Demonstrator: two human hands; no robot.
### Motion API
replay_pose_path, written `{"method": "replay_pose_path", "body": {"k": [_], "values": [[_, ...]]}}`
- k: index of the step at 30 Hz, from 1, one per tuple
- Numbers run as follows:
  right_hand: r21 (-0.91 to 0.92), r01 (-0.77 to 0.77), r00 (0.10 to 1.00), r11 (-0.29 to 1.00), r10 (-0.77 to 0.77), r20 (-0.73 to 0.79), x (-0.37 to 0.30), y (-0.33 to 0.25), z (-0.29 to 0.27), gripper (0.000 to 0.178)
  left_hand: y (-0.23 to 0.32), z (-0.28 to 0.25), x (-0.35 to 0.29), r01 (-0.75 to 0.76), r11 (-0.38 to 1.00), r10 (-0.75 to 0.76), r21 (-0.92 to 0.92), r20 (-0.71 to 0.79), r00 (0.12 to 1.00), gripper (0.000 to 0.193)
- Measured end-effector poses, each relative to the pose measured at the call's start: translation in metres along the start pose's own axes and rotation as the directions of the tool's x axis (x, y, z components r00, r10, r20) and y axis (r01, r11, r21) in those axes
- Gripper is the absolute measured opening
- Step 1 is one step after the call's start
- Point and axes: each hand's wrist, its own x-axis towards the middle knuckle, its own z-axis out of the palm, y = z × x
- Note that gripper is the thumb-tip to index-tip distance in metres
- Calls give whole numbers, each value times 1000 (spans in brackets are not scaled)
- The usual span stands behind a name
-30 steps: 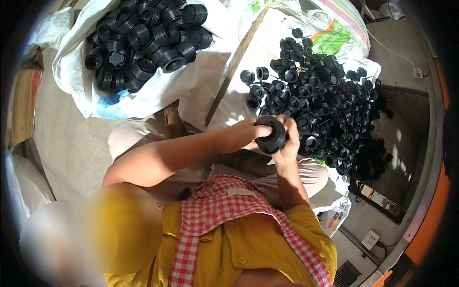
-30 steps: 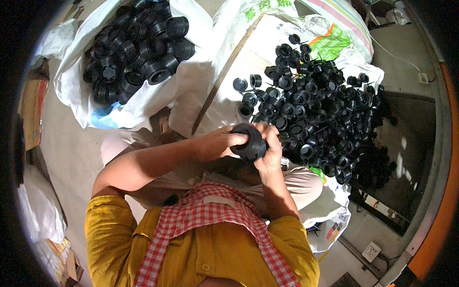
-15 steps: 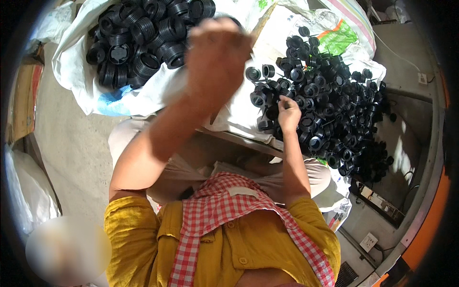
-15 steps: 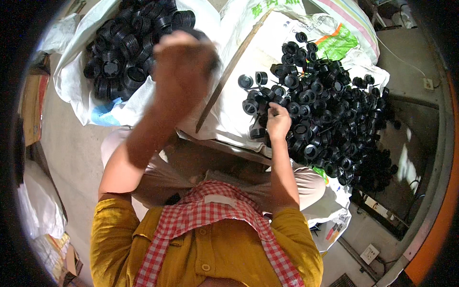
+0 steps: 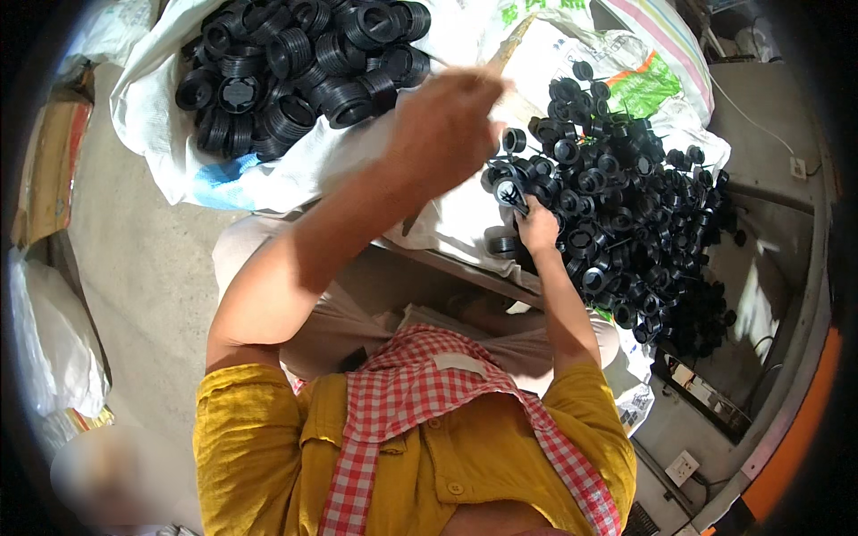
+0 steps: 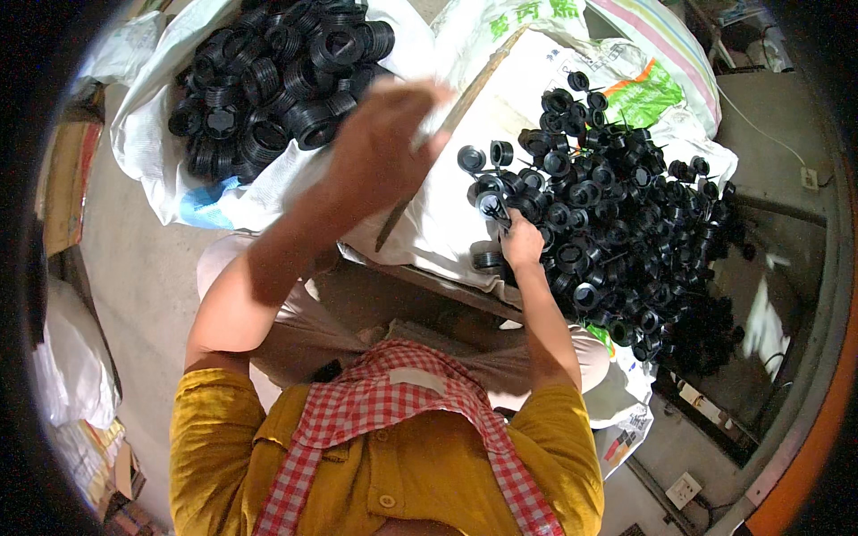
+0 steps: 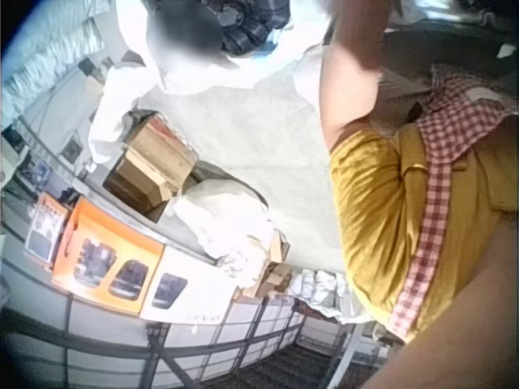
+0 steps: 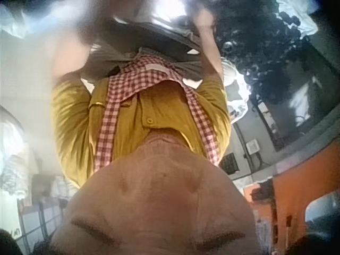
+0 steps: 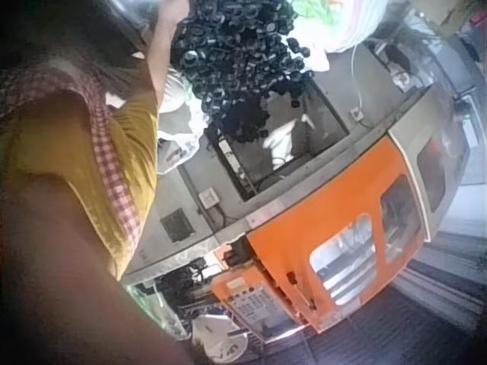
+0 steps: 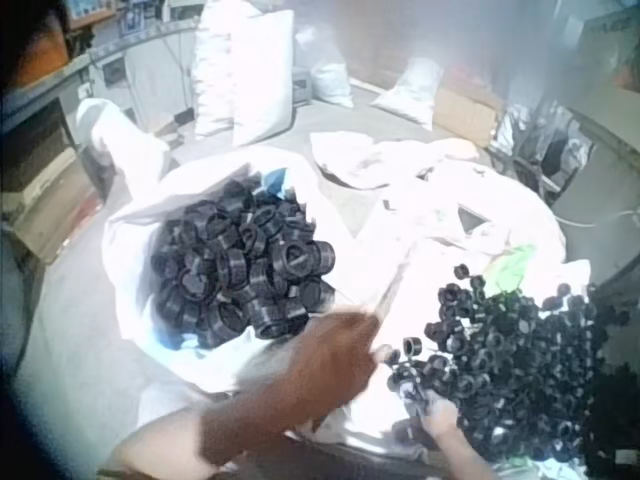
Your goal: The person sits on the floor and repeatedly picks up black plastic caps and threaded bases, then screws them together by hand. The assembled units are placed into a white sack to the left, while loose parts remain in a pile on the right.
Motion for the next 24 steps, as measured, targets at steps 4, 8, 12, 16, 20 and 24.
{"method": "replay_pose_path", "body": {"k": [4,8,12,16,20,24], "values": [[191,381,906,905,-324,-273,-37,-7,-55,37,15,48,-27,75,905,23,-418,225,974,49],[126,716,661,686,-609,-439,-63,-42,-119,40,19,57,-31,433,759,22,-486,685,728,41],[132,759,616,638,-636,-465,-76,-54,-131,28,27,60,-46,835,352,-30,-424,886,463,25],[677,327,919,659,-390,-64,-99,-54,-122,13,27,56,-53,80,845,254,-529,528,810,15],[799,-518,622,307,-506,597,-126,-20,-103,16,44,28,-41,-771,445,888,-456,115,445,12],[766,-595,236,-245,-964,-126,-125,-47,-105,18,34,35,-46,-141,210,267,-968,-82,960,28]]}}
